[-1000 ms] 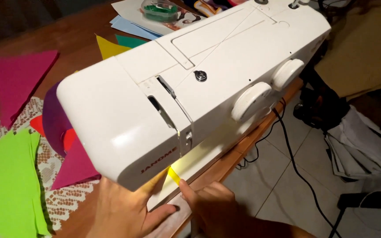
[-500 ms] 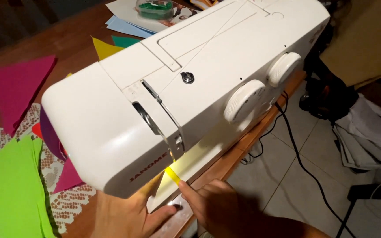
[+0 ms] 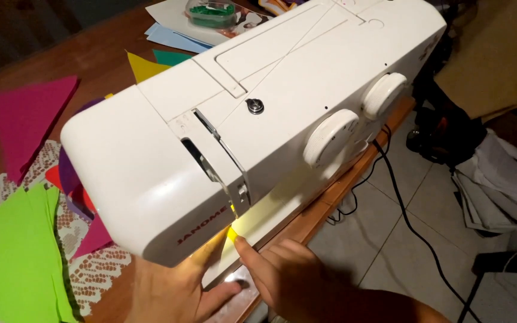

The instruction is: The person is sewing a series of colorful triangular fabric flags onto a long yellow ribbon using a sewing machine to create decorative bunting.

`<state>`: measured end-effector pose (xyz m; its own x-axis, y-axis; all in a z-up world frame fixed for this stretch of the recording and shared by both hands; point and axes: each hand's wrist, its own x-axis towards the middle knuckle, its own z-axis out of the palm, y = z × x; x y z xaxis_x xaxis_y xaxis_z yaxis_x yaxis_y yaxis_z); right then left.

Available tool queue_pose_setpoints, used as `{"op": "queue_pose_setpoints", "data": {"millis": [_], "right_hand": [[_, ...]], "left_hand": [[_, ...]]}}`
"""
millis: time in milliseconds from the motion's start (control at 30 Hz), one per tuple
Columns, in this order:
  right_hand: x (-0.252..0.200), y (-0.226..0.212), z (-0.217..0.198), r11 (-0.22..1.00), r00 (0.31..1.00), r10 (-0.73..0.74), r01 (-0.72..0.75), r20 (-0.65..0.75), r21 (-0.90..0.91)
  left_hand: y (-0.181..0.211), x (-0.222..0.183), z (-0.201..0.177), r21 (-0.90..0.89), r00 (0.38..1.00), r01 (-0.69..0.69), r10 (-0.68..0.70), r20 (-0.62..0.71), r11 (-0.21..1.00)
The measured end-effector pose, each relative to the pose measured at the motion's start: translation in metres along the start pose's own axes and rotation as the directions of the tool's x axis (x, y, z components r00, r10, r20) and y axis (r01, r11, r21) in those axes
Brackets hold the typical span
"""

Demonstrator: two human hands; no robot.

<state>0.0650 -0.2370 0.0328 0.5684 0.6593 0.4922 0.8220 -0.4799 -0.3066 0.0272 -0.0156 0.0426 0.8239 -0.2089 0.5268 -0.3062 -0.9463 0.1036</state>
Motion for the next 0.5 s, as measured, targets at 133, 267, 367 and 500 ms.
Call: {"op": "queue_pose_setpoints", "data": {"millis": [133, 267, 367, 500], "right_hand": [[0.008, -0.003, 0.000, 0.997, 0.991, -0.012, 0.002, -0.130, -0.073], [0.019, -0.008, -0.010, 0.999, 0.993, -0.011, 0.005, -0.118, -0.049], [0.022, -0.005, -0.006, 0.993, 0.982, -0.059, 0.039, -0.178, -0.112], [0.025, -0.003, -0.001, 0.991, 0.969, -0.074, 0.044, -0.234, -0.129]], "left_hand": [[-0.007, -0.015, 0.017, 0.224, 0.915, 0.119, -0.194, 0.353, 0.967], [-0.001, -0.004, 0.004, 0.048, 0.979, 0.110, -0.116, 0.166, 0.993], [0.002, 0.006, -0.005, -0.033, 1.000, 0.001, 0.000, 0.021, 0.999], [0.000, 0.003, -0.001, 0.048, 0.999, 0.022, -0.024, 0.046, 0.999]]}}
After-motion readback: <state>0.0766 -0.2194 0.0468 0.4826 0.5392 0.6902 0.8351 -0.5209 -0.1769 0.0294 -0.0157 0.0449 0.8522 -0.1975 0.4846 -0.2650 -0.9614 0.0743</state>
